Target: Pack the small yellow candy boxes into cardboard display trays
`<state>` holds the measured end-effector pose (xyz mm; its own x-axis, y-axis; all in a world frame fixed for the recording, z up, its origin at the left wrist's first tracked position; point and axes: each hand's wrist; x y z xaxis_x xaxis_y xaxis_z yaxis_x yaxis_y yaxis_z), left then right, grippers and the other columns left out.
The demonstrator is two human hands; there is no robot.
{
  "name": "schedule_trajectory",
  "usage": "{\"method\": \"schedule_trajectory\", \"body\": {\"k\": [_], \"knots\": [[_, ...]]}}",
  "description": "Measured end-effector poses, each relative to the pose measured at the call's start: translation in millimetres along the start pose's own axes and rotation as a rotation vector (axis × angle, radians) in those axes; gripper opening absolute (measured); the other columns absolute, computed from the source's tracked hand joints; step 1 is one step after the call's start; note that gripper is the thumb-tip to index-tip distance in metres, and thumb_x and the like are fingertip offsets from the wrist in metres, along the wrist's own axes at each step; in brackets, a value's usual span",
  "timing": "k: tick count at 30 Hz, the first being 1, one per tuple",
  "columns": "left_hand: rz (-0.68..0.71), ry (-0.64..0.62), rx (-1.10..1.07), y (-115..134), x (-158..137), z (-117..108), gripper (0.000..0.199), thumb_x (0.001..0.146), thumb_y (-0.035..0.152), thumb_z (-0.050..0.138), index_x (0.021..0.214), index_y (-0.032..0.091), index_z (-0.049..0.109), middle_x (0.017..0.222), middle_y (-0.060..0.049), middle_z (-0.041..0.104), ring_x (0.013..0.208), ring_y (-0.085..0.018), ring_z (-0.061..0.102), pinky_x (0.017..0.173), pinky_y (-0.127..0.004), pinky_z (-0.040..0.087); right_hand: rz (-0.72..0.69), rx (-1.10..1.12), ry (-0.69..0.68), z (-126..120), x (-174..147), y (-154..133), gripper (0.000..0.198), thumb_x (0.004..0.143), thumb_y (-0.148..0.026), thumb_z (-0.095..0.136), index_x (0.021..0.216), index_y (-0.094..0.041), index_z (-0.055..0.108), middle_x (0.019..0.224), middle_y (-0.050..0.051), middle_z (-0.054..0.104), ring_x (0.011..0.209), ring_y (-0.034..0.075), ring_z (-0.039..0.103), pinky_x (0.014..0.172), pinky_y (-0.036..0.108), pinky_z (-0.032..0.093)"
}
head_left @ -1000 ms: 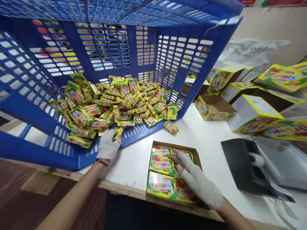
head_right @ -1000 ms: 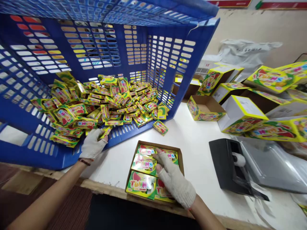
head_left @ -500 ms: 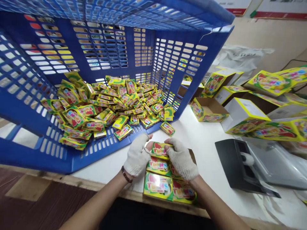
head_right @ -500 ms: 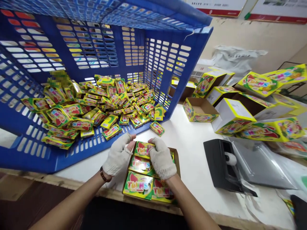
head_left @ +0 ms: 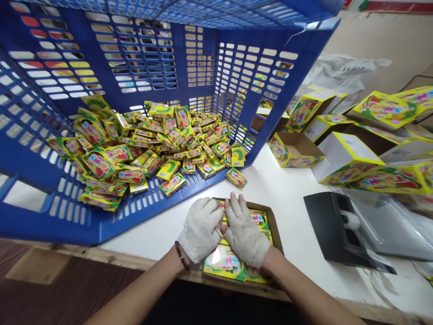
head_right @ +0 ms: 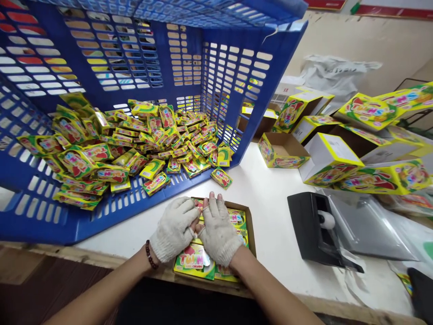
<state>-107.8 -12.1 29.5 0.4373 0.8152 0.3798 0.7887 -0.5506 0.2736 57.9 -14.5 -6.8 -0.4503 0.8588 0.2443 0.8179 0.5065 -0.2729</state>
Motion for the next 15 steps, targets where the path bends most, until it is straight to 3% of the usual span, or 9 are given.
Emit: {"method": "schedule_trajectory", "body": {"k": [4,8,10,12,14,15], "knots": [[0.056,-0.107,0.076,2,1,-6,0.007,0.082,0.023,0.058,0.077,0.019,0.061,0.083,-0.006,0.063,0.094,-0.027,0.053,0.087,-0.049,0.043,-0.088,0.022,-0.078,-5,-6,10,0.06,0.092,-0.034,0.046,0.142,-0.001,0.042,0.155,0.027,0.025,0.147,0.041,0.007,0.112,0.064,0.029],[0.061,-0.107,-0.078,5,-16,-12,0.011,0.086,0.019,0.054,0.078,0.02,0.062,0.089,-0.006,0.066,0.109,-0.028,0.055,0.097,-0.051,0.04,-0.098,0.119,0.02,-8,-22,14,0.069,0.096,-0.038,0.041,0.155,-0.013,0.015,0.161,0.021,0.009,0.149,0.034,0.002,0.112,0.059,0.032],[-0.021,-0.015,-0.272,-2,-27,-10,0.016,0.09,0.022,0.05,0.083,0.021,0.063,0.095,-0.005,0.066,0.11,-0.024,0.057,0.098,-0.043,0.044,-0.167,0.104,0.027,-6,-26,9,0.075,0.093,-0.042,0.046,0.156,-0.017,0.013,0.162,0.02,0.007,0.148,0.037,0.001,0.112,0.064,0.027],[-0.171,0.143,-0.349,-22,-33,-6,0.018,0.093,0.026,0.046,0.093,0.02,0.063,0.105,-0.007,0.064,0.112,-0.022,0.057,0.097,-0.037,0.046,-0.255,0.071,-0.03,-4,-23,1,0.08,0.088,-0.049,0.055,0.154,-0.018,0.021,0.16,0.022,0.016,0.147,0.041,0.008,0.11,0.069,0.022],[-0.34,0.255,-0.235,-52,-31,-4,0.021,0.091,0.028,0.047,0.103,0.019,0.061,0.112,-0.01,0.06,0.112,-0.024,0.057,0.096,-0.039,0.046,-0.297,0.046,-0.111,-5,-17,-8,0.084,0.081,-0.052,0.063,0.151,-0.018,0.031,0.155,0.024,0.028,0.145,0.044,0.017,0.108,0.073,0.018],[-0.428,0.252,-0.136,-70,-27,-4,0.022,0.088,0.03,0.049,0.104,0.018,0.06,0.111,-0.011,0.058,0.11,-0.026,0.057,0.095,-0.04,0.047,-0.294,0.04,-0.149,-7,-14,-11,0.085,0.078,-0.052,0.067,0.149,-0.017,0.035,0.153,0.024,0.033,0.143,0.045,0.021,0.107,0.074,0.017]]}}
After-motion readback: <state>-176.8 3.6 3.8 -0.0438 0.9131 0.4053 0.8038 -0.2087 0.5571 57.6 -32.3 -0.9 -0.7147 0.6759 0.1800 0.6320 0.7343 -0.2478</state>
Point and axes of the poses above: each hand's wrist, its own x-axis towards the middle knuckle, its own z-axis out of the palm, y = z × x
